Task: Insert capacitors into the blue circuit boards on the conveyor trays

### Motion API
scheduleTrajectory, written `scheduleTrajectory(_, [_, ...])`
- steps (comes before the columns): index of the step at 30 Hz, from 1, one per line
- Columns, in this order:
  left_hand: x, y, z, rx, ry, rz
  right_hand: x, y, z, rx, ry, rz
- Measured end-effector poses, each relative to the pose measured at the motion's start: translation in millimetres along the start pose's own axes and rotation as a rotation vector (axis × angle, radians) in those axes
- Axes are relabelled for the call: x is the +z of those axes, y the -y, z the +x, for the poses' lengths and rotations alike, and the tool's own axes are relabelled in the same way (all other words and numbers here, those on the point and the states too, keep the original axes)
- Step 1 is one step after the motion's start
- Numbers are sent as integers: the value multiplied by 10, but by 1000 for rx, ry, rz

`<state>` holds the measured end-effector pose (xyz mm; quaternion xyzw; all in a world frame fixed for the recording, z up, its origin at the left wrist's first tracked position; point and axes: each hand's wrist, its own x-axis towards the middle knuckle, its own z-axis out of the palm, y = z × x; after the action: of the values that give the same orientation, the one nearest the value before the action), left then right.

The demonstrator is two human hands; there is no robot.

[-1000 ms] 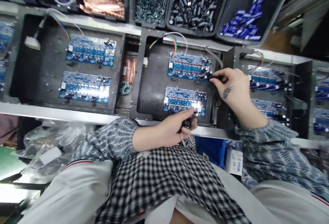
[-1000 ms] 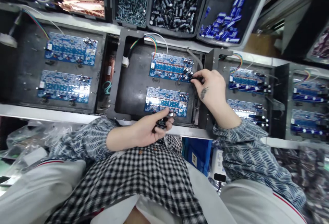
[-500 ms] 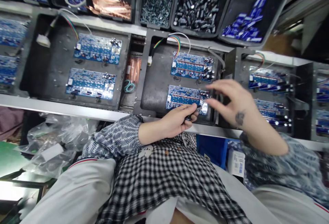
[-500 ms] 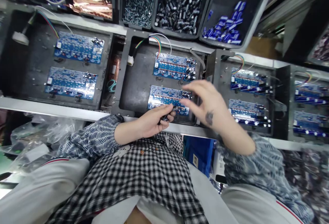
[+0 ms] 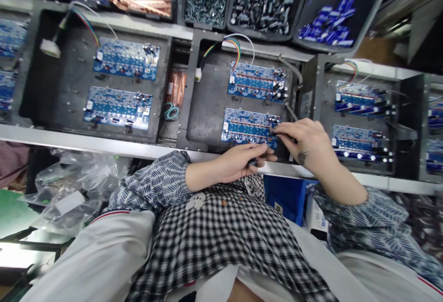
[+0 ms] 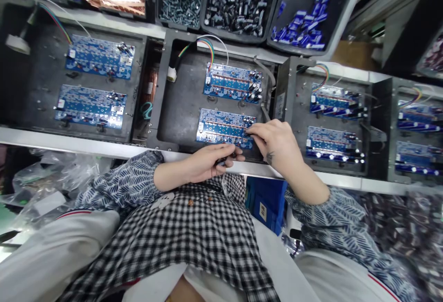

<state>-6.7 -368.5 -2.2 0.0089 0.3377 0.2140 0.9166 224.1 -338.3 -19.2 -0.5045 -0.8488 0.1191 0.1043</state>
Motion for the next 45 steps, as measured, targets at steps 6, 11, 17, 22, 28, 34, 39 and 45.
scheduleTrajectory(6, [-27,88,18,89,-56,221,-141,17,64,-138,124,-78])
scheduleTrajectory(11, [-24,122,-16,122,-39,227,-191,-7,127,-356,234,-139])
scheduleTrajectory(17, [25,81,-22,39,-60,-42,-195,169,42,-322,94,-97])
scheduleTrajectory(22, [78,131,21,79,-109,-21,-267,572,-213,-224,-64,160])
scheduleTrajectory(28, [89,210,16,51,-79,118,-242,578,-335,-59,-72,203])
scheduleTrajectory(34, [73,173,-49,-70,-67,71,-3,243,-303,153,-110,76])
scheduleTrajectory(39, [17,190,-12,-64,36,107,75,243,-299,167,-130,66])
scheduleTrajectory(45, [15,152,-14,-140,15,22,63,259,-302,122,-127,66])
